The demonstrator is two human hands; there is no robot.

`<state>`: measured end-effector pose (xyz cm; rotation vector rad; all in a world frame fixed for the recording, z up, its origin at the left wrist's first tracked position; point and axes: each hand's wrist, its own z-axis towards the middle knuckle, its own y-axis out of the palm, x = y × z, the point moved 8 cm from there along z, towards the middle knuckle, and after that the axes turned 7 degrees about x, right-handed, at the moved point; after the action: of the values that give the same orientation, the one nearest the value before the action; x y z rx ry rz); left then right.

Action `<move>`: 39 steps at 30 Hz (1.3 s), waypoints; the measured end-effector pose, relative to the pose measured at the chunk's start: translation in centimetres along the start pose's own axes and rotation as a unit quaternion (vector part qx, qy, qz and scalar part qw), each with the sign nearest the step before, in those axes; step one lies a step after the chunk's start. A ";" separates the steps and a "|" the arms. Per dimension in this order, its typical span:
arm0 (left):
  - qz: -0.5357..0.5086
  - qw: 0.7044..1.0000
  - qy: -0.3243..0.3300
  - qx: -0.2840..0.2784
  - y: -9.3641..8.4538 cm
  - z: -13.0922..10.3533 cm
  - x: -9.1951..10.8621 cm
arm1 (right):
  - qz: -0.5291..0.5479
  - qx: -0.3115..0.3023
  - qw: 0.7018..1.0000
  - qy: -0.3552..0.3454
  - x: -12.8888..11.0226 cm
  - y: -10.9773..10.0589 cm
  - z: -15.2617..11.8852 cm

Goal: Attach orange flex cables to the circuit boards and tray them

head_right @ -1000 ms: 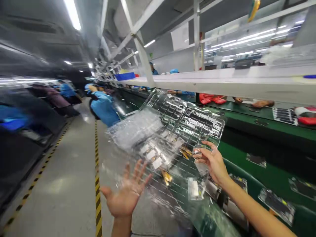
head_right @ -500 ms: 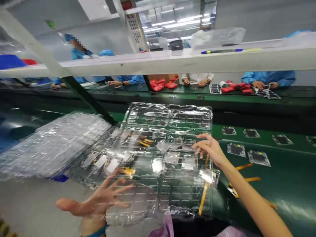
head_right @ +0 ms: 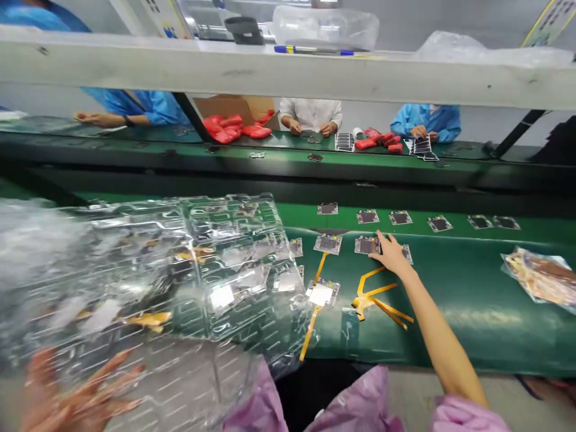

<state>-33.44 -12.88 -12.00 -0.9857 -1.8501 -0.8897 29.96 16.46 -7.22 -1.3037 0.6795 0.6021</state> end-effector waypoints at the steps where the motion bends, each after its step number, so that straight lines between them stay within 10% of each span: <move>1: -0.020 0.999 0.019 0.018 1.7 -0.3 0.0 | -0.014 -0.004 1.000 -0.002 1.0 -0.2 0.5; 6: -0.079 0.989 -0.035 -0.120 14.1 -0.6 -0.6 | -0.003 -0.003 1.000 -0.015 2.3 -0.4 3.1; 9: -0.094 0.976 -0.083 -0.176 17.8 -0.1 -1.4 | 0.062 0.023 0.998 -0.011 1.7 -0.8 3.9; 13: -0.074 0.979 -0.128 -0.142 18.4 0.4 -3.2 | 0.156 0.058 0.986 -0.011 -1.2 1.0 2.7; 19: -0.018 0.985 -0.157 -0.067 18.3 0.6 -4.7 | 0.175 -0.141 0.973 -0.061 -7.8 12.1 -1.4; 23: -0.010 0.985 -0.163 -0.060 18.2 0.6 -5.0 | 0.117 -0.148 0.976 -0.104 -9.4 15.1 -3.1; 28: -0.006 0.983 -0.179 -0.050 17.7 0.4 -5.2 | 0.045 -0.055 0.986 -0.149 -8.2 10.1 -2.8; 33: -0.007 0.983 -0.180 -0.039 17.1 0.7 -5.7 | -0.048 0.023 0.994 -0.097 1.7 -1.1 -0.1; 39: 0.010 0.983 -0.181 -0.027 17.1 1.1 -5.4 | -0.127 -0.021 0.991 -0.025 10.6 -6.2 -0.6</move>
<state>-16.97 -5.97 -13.96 -1.2653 -2.1203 -0.7903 41.52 15.02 -11.09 -1.3835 0.4520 0.4409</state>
